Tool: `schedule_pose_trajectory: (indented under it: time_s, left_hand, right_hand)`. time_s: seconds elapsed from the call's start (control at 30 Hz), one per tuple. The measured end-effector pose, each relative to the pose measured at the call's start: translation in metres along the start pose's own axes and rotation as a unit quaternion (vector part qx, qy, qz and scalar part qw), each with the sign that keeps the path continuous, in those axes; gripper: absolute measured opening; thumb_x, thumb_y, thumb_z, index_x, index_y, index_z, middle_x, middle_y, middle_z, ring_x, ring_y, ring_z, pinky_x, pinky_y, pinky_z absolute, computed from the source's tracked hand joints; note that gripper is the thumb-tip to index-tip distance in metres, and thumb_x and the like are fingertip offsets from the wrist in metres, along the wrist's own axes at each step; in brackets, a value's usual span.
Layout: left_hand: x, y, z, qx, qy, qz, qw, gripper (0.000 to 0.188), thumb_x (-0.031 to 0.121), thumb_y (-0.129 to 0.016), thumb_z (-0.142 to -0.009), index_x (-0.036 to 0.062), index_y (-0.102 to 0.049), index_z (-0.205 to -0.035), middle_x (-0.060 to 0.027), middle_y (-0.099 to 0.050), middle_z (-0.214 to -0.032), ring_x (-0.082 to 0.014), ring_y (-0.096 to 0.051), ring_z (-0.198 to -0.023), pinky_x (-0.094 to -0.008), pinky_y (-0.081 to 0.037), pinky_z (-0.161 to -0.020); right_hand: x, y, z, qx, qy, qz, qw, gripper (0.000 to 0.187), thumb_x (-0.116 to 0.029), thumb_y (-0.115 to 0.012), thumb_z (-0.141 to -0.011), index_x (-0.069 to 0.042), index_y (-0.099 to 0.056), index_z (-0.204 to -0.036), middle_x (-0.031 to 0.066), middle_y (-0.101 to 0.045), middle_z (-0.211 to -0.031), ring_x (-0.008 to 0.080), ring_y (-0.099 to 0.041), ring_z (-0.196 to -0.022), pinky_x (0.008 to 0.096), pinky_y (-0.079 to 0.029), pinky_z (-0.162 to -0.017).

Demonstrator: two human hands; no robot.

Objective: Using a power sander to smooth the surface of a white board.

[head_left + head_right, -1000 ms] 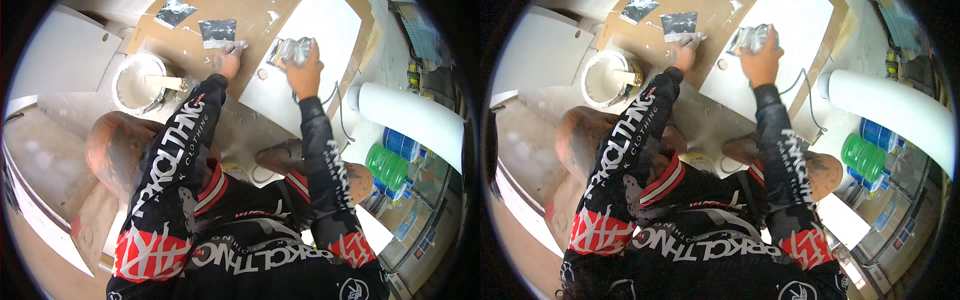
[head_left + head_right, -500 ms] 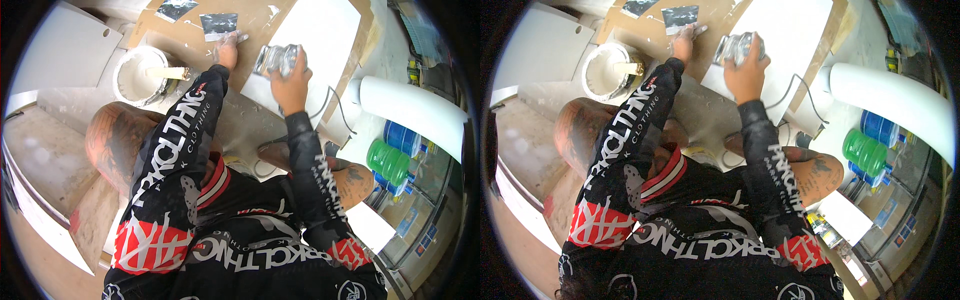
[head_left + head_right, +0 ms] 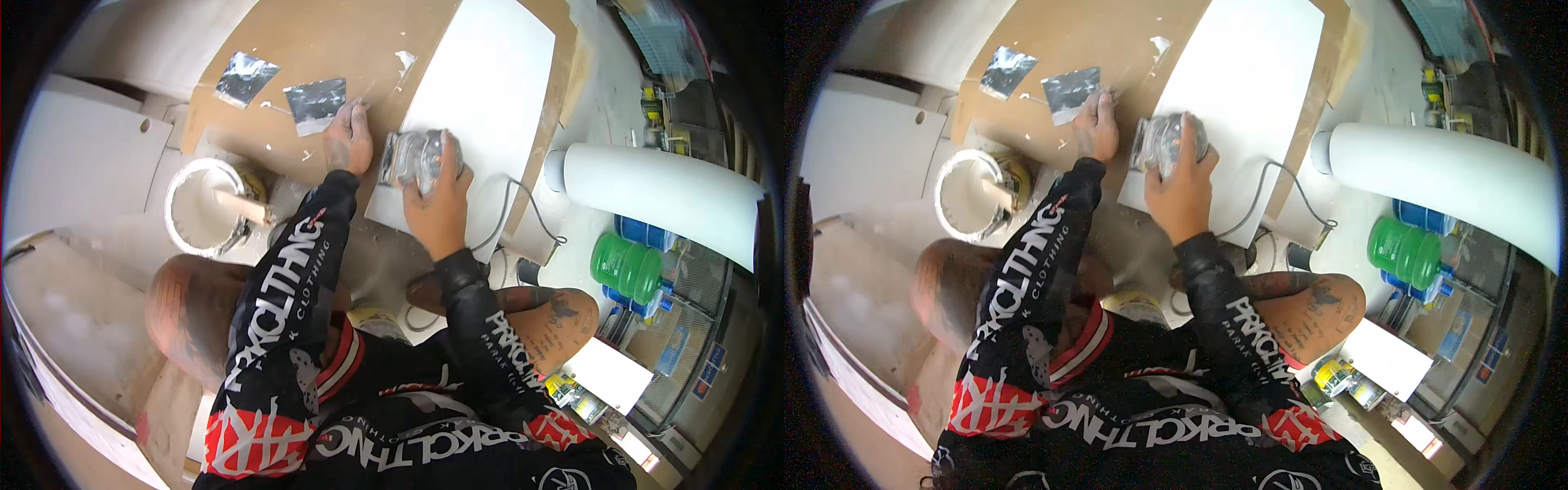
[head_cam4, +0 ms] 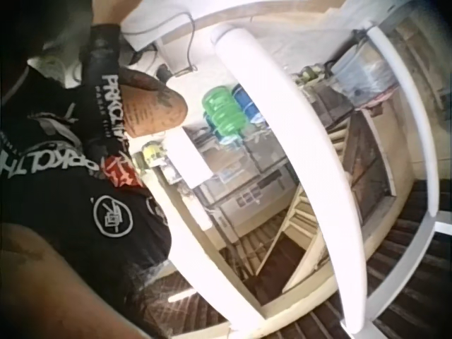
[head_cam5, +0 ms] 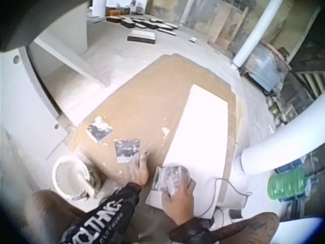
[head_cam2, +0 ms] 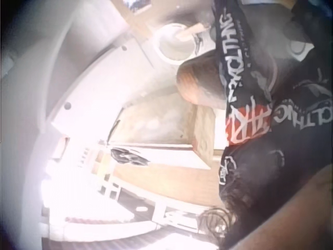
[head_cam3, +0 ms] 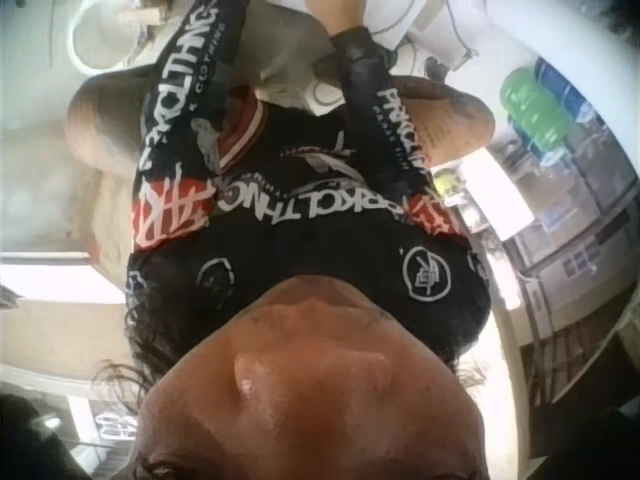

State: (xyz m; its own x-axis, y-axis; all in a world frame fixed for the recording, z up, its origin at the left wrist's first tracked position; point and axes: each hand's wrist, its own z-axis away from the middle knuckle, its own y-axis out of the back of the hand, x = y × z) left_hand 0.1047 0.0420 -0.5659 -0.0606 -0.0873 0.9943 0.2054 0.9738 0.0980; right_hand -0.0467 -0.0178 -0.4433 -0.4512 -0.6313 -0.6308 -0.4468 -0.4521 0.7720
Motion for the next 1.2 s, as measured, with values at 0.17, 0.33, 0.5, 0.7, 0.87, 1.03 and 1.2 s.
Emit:
schedule_pose_trajectory:
  time_s: [0.17,0.33,0.5,0.7,0.87,1.03,1.2]
  left_hand:
    - [-0.006,-0.006,0.004,-0.067,-0.088,-0.093,0.989,0.033,0.021,-0.053,-0.104,-0.003,-0.064,-0.125,-0.0215,-0.07,-0.12,-0.03,-0.068,-0.11,-0.037,-0.05,-0.099]
    - [0.006,-0.021,0.007,-0.18,-0.152,-0.154,0.96,0.041,0.019,-0.062,-0.095,0.001,-0.061,-0.131,-0.0199,-0.065,-0.131,-0.0369,-0.06,-0.121,-0.0438,-0.047,-0.104]
    - [0.013,-0.022,0.003,-0.231,-0.233,-0.245,0.912,0.051,0.02,-0.068,-0.087,0.0046,-0.061,-0.134,-0.0156,-0.062,-0.136,-0.0382,-0.054,-0.123,-0.0477,-0.043,-0.105]
    - [0.023,-0.022,-0.002,-0.239,-0.234,-0.286,0.898,0.051,0.016,-0.071,-0.083,0.0025,-0.062,-0.132,-0.0133,-0.064,-0.135,-0.0382,-0.059,-0.116,-0.0463,-0.049,-0.1]
    - [0.018,-0.021,-0.002,-0.247,-0.218,-0.309,0.892,0.053,0.018,-0.069,-0.082,0.0043,-0.062,-0.133,-0.0121,-0.065,-0.136,-0.0377,-0.06,-0.115,-0.0484,-0.047,-0.097]
    - [0.021,-0.027,-0.003,-0.247,-0.212,-0.303,0.896,0.053,0.018,-0.07,-0.08,0.0079,-0.064,-0.132,-0.0097,-0.065,-0.135,-0.0352,-0.06,-0.114,-0.048,-0.047,-0.096]
    - [0.019,-0.023,-0.002,-0.256,-0.199,-0.323,0.889,0.049,0.022,-0.069,-0.085,0.0135,-0.065,-0.134,-0.0038,-0.065,-0.137,-0.0278,-0.058,-0.119,-0.0427,-0.046,-0.096]
  right_hand:
    - [0.033,-0.001,-0.102,0.046,-0.006,0.038,0.998,0.089,-0.013,-0.069,-0.082,-0.018,-0.025,-0.16,0.036,-0.041,-0.134,0.0525,-0.059,-0.112,0.0487,-0.053,-0.096]
    - [0.068,0.003,-0.208,0.057,-0.008,0.062,0.996,0.091,-0.017,-0.068,-0.08,-0.018,-0.024,-0.159,0.0391,-0.043,-0.132,0.0539,-0.06,-0.106,0.0492,-0.053,-0.096]
    - [0.083,0.0,-0.308,0.056,-0.024,0.058,0.996,0.094,-0.021,-0.067,-0.077,-0.021,-0.024,-0.16,0.0401,-0.043,-0.135,0.0542,-0.061,-0.107,0.0489,-0.052,-0.098]
    - [0.104,-0.002,-0.432,0.073,-0.045,0.078,0.993,0.094,-0.024,-0.069,-0.075,-0.021,-0.026,-0.16,0.0393,-0.042,-0.139,0.0502,-0.061,-0.115,0.0474,-0.051,-0.101]
    - [0.149,-0.004,-0.54,0.081,0.002,0.139,0.987,0.095,-0.033,-0.069,-0.076,-0.008,-0.028,-0.158,0.03,-0.047,-0.148,0.0472,-0.047,-0.135,0.0449,-0.042,-0.111]
    - [0.196,0.015,-0.643,0.109,0.081,0.215,0.967,0.094,-0.041,-0.067,-0.078,-0.002,-0.031,-0.156,0.0275,-0.055,-0.143,0.0416,-0.055,-0.131,0.0417,-0.042,-0.111]
    - [0.185,0.02,-0.666,0.05,-0.035,0.021,0.998,0.087,-0.03,-0.069,-0.079,-0.002,-0.035,-0.153,0.0257,-0.06,-0.137,0.0365,-0.06,-0.125,0.0399,-0.046,-0.106]
